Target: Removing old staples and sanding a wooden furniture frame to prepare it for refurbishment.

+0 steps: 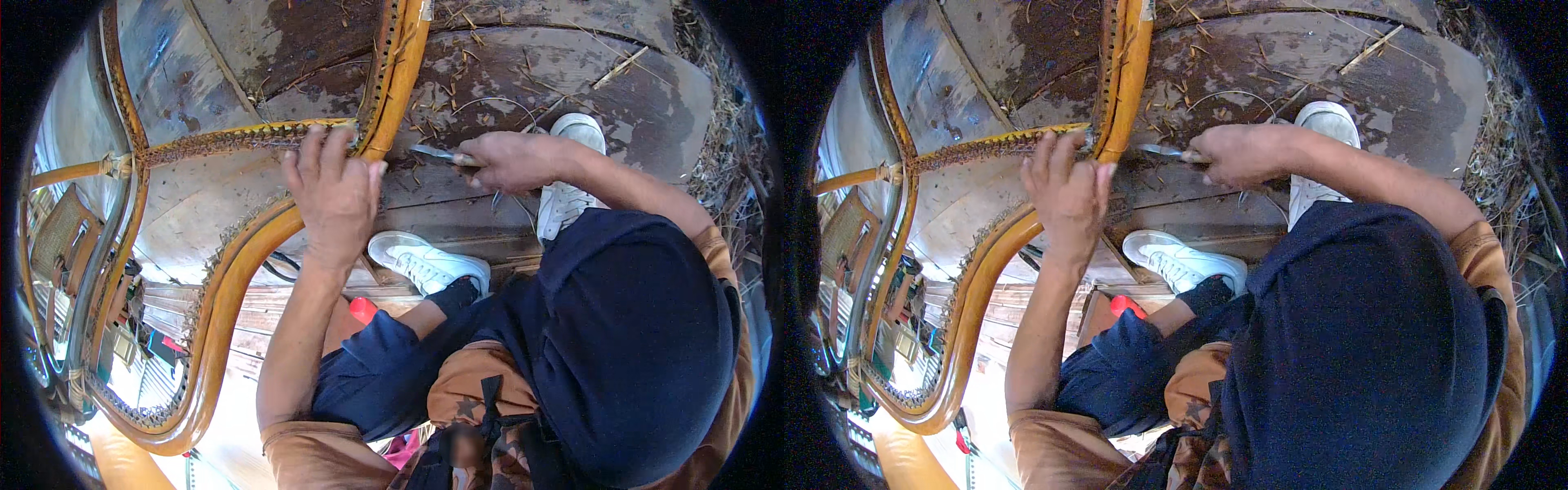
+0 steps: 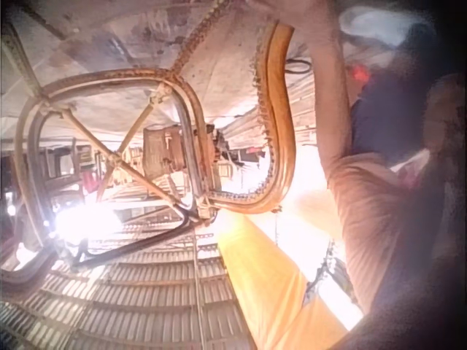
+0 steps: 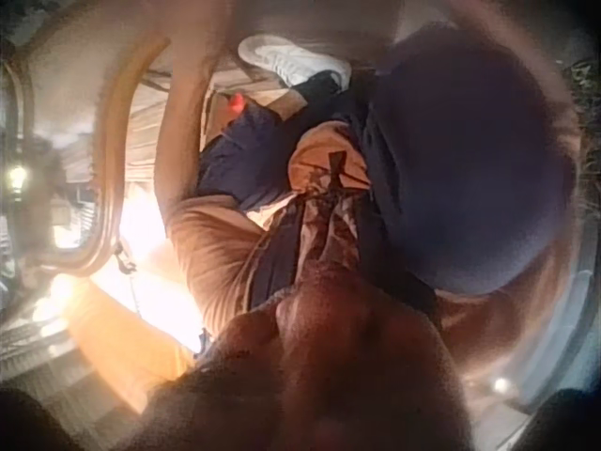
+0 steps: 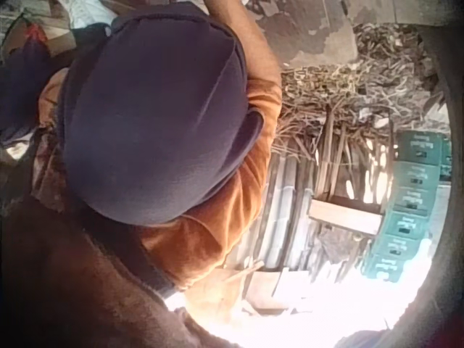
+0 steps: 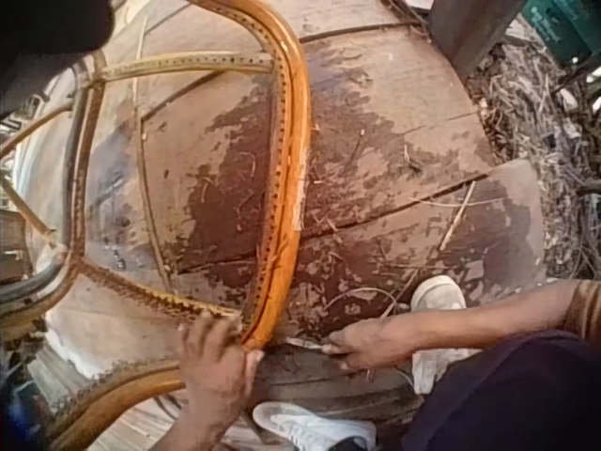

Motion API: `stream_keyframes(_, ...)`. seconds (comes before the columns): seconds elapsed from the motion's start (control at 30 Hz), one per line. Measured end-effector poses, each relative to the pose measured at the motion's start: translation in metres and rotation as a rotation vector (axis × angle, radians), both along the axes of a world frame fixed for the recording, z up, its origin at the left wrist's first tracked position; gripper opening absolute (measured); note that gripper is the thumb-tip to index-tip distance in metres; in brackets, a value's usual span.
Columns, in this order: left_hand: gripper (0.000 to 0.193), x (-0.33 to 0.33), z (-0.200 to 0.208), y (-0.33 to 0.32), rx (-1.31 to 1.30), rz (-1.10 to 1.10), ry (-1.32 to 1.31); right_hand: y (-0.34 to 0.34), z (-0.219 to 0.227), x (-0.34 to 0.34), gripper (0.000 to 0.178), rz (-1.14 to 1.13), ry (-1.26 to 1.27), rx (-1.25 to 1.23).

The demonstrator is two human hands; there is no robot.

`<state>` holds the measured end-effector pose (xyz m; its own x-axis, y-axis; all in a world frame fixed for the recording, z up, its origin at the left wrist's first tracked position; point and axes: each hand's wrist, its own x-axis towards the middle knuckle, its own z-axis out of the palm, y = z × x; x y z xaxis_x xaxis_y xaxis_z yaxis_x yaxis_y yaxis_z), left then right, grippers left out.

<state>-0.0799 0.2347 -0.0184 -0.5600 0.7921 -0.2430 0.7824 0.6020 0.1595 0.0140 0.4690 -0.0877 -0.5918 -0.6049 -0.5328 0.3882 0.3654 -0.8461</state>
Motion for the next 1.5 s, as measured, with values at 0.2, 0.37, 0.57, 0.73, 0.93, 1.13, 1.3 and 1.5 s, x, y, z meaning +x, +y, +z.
stream_keyframes(0.2, 0.022, -0.013, -0.021, 0.018, 0.025, 0.064, 0.088, 0.000, 0.005, -0.015, 0.022, -0.049, -0.414, -0.070)
stream_keyframes(0.37, 0.023, -0.020, -0.034, 0.030, 0.009, 0.108, 0.081, 0.007, 0.005, -0.012, 0.020, 0.025, -0.186, 0.087)
stream_keyframes(0.57, 0.017, -0.037, -0.023, 0.024, 0.021, 0.104, 0.123, 0.005, -0.003, -0.010, 0.019, -0.052, -0.393, -0.093)
stream_keyframes(0.73, 0.016, -0.045, -0.006, 0.015, 0.097, 0.132, 0.143, 0.001, -0.001, -0.012, 0.022, -0.138, -0.548, -0.229)
stream_keyframes(0.93, 0.018, -0.032, -0.002, 0.003, 0.064, 0.144, 0.093, -0.002, 0.000, -0.013, 0.022, -0.173, -0.627, -0.288)
stream_keyframes(1.13, 0.020, -0.026, -0.003, -0.006, 0.023, 0.148, 0.074, -0.008, -0.007, -0.017, 0.025, -0.255, -0.791, -0.481)
stream_keyframes(1.3, 0.025, -0.025, -0.004, -0.006, 0.045, 0.140, 0.067, -0.012, -0.019, -0.025, 0.031, -0.247, -0.786, -0.538)
stream_keyframes(1.5, 0.028, -0.025, -0.010, -0.004, 0.058, 0.099, 0.063, -0.014, -0.024, -0.027, 0.032, -0.253, -0.847, -0.543)
